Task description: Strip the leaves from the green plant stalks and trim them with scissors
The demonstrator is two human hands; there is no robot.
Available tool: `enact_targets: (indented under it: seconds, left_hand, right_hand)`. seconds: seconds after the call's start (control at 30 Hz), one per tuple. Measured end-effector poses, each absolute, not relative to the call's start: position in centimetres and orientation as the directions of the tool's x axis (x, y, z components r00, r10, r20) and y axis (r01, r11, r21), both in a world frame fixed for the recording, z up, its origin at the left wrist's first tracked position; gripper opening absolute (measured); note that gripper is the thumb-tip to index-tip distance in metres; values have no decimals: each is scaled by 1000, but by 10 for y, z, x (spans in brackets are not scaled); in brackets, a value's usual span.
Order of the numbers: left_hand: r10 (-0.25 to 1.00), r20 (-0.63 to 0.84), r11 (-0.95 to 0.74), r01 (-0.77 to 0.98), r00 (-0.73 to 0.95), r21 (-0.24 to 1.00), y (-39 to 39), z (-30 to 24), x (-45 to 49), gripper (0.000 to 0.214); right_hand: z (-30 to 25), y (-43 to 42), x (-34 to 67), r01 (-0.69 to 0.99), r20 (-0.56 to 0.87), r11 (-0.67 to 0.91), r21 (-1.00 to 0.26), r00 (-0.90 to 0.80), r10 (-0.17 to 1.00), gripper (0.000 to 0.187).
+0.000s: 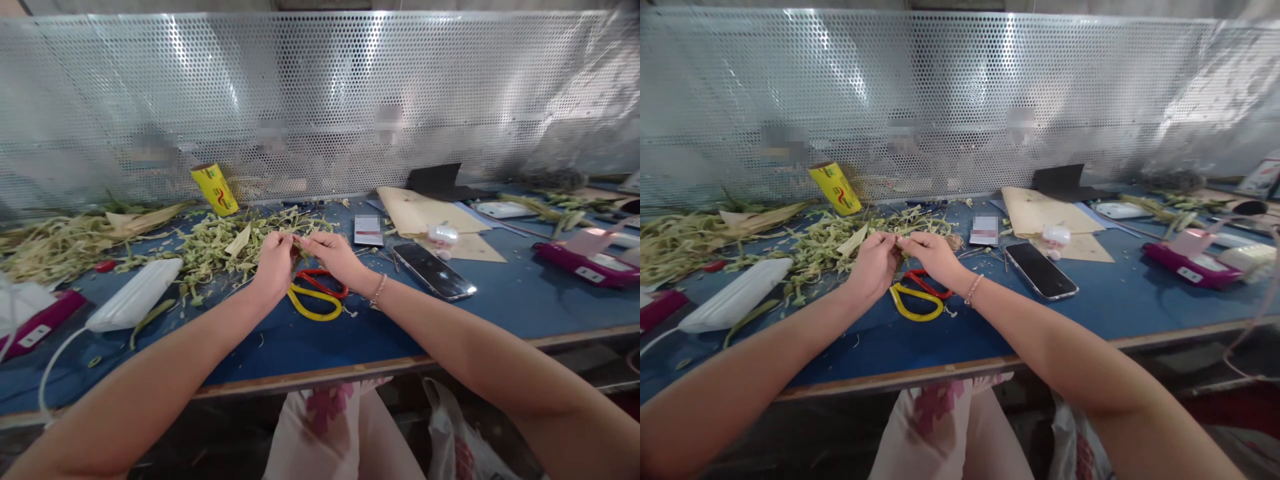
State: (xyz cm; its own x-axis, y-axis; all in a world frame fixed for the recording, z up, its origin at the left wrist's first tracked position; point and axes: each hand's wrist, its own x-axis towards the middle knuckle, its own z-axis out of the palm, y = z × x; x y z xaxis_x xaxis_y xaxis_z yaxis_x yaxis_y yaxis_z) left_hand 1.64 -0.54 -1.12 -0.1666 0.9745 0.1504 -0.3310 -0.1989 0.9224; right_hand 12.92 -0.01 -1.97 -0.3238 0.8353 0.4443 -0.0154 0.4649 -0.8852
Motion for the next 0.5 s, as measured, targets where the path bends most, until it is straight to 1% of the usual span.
enact_targets:
  seconds: [0.1, 0.2, 0.3, 0.5]
  left_hand:
    - [977, 153, -198, -361, -150, 911, -6, -9, 15, 18]
    - [983, 156, -182, -412, -95, 893, -5, -9, 14, 17]
    - [990, 137, -139, -454, -38, 880, -4, -9, 12, 17]
    - [997, 77, -62, -509, 9, 859, -4, -6, 11, 22]
  right_hand:
    - [-21, 1, 129, -206, 299, 237, -949, -363, 883, 43]
    - [-20, 2, 130, -300, 180, 57, -952, -404, 897, 36]
    - [-19, 4, 132, -332, 150, 2, -943, -422, 894, 30]
    - [-18, 5, 136, -303, 145, 4, -953, -445, 884, 25]
